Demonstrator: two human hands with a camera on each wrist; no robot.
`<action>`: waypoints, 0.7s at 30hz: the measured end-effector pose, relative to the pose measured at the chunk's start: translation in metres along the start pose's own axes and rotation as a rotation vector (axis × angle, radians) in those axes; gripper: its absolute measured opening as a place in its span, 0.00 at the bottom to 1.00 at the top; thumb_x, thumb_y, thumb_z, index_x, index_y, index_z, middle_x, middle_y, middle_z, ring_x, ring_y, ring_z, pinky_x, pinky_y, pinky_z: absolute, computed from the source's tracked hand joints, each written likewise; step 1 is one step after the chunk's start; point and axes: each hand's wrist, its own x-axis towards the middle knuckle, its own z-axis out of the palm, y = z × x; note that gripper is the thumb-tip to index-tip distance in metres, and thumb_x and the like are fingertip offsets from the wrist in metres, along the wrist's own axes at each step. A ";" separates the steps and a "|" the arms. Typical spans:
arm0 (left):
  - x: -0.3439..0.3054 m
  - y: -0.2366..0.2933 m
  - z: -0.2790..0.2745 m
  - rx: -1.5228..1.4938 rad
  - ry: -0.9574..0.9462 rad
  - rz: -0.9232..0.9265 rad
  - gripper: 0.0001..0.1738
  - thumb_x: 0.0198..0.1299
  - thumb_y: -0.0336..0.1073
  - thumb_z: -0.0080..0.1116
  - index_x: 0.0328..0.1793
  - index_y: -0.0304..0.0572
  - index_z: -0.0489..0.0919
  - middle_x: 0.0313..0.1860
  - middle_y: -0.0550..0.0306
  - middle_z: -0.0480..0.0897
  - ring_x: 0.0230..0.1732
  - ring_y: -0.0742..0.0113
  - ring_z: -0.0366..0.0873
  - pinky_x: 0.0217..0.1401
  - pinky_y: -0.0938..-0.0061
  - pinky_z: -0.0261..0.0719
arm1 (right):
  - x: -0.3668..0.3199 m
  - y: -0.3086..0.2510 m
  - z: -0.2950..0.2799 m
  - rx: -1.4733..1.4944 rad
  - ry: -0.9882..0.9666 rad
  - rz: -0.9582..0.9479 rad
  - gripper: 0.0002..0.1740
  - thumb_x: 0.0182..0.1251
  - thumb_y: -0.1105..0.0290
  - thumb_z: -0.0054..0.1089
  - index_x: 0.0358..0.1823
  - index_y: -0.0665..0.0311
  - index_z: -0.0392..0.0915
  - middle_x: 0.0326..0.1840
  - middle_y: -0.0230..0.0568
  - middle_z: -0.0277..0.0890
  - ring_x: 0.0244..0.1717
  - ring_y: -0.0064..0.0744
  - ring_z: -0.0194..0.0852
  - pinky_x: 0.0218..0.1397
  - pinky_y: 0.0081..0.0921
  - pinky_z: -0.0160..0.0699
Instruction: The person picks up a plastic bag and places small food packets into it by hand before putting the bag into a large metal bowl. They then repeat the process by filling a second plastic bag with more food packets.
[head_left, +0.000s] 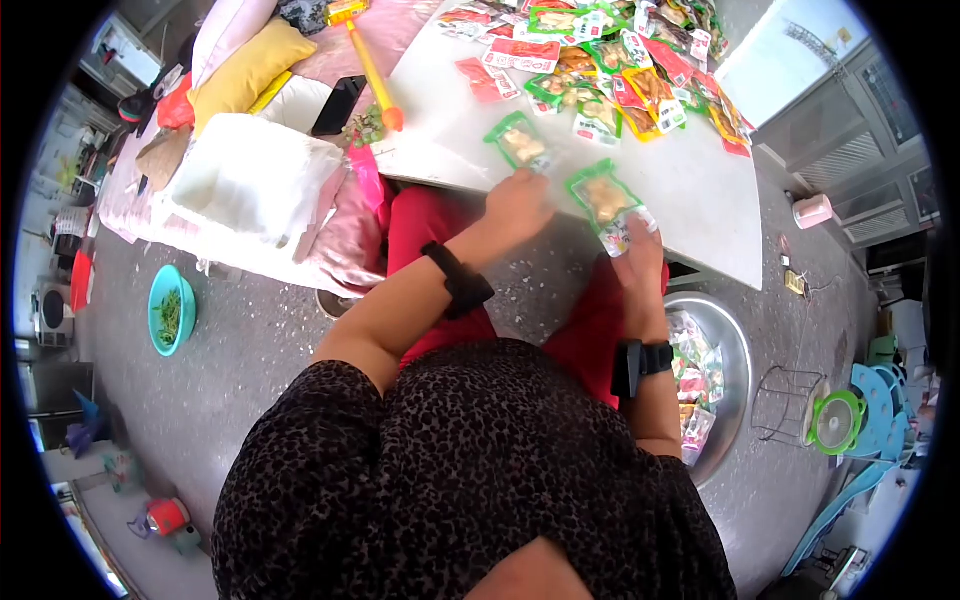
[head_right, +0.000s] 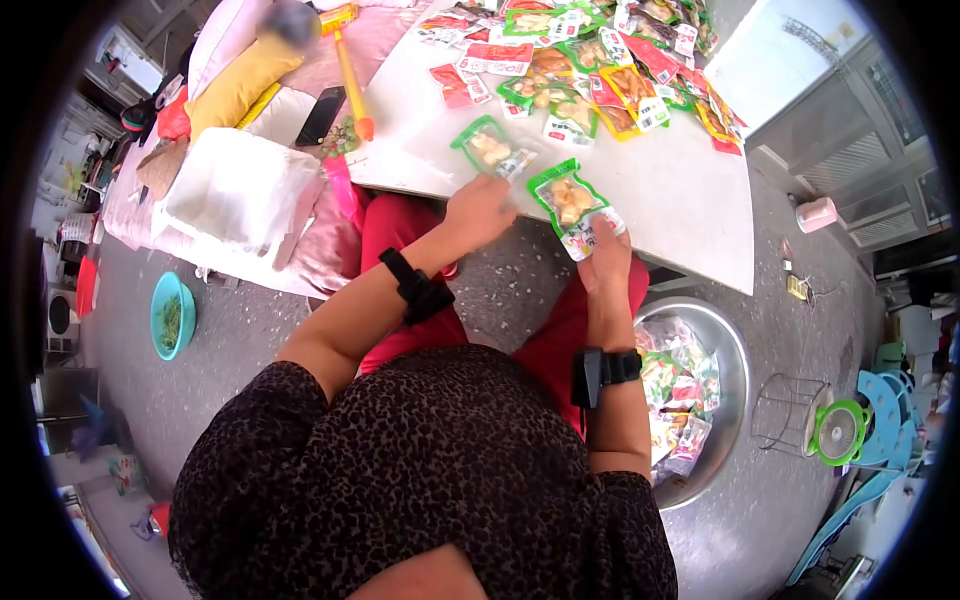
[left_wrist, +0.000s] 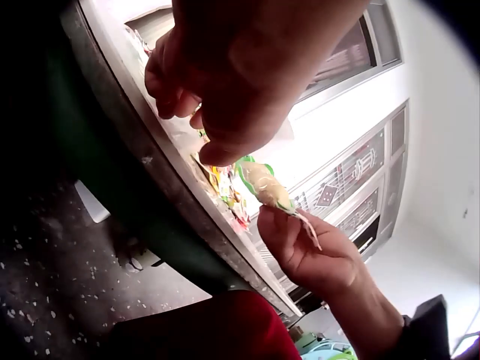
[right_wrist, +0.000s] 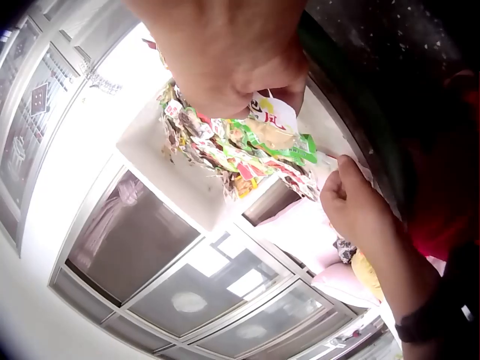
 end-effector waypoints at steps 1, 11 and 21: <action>0.006 -0.004 0.007 0.021 -0.045 -0.034 0.13 0.46 0.39 0.48 0.33 0.37 0.71 0.34 0.43 0.72 0.36 0.49 0.71 0.38 0.62 0.69 | 0.001 0.002 0.000 0.001 -0.002 -0.002 0.13 0.58 0.78 0.38 0.45 0.74 0.63 0.42 0.47 0.69 0.41 0.37 0.71 0.44 0.32 0.72; 0.018 -0.016 0.013 -0.219 0.078 -0.007 0.07 0.47 0.34 0.43 0.30 0.39 0.70 0.30 0.43 0.72 0.36 0.47 0.69 0.37 0.59 0.66 | 0.014 0.010 0.020 -0.053 -0.053 0.117 0.13 0.57 0.79 0.38 0.44 0.74 0.63 0.41 0.47 0.69 0.39 0.38 0.71 0.43 0.33 0.73; 0.005 0.013 -0.006 0.006 0.029 -0.004 0.08 0.48 0.36 0.44 0.28 0.40 0.70 0.29 0.49 0.72 0.33 0.51 0.71 0.33 0.60 0.69 | 0.051 0.030 0.049 -0.195 -0.213 0.335 0.14 0.57 0.77 0.40 0.46 0.71 0.63 0.41 0.47 0.68 0.40 0.39 0.70 0.41 0.34 0.73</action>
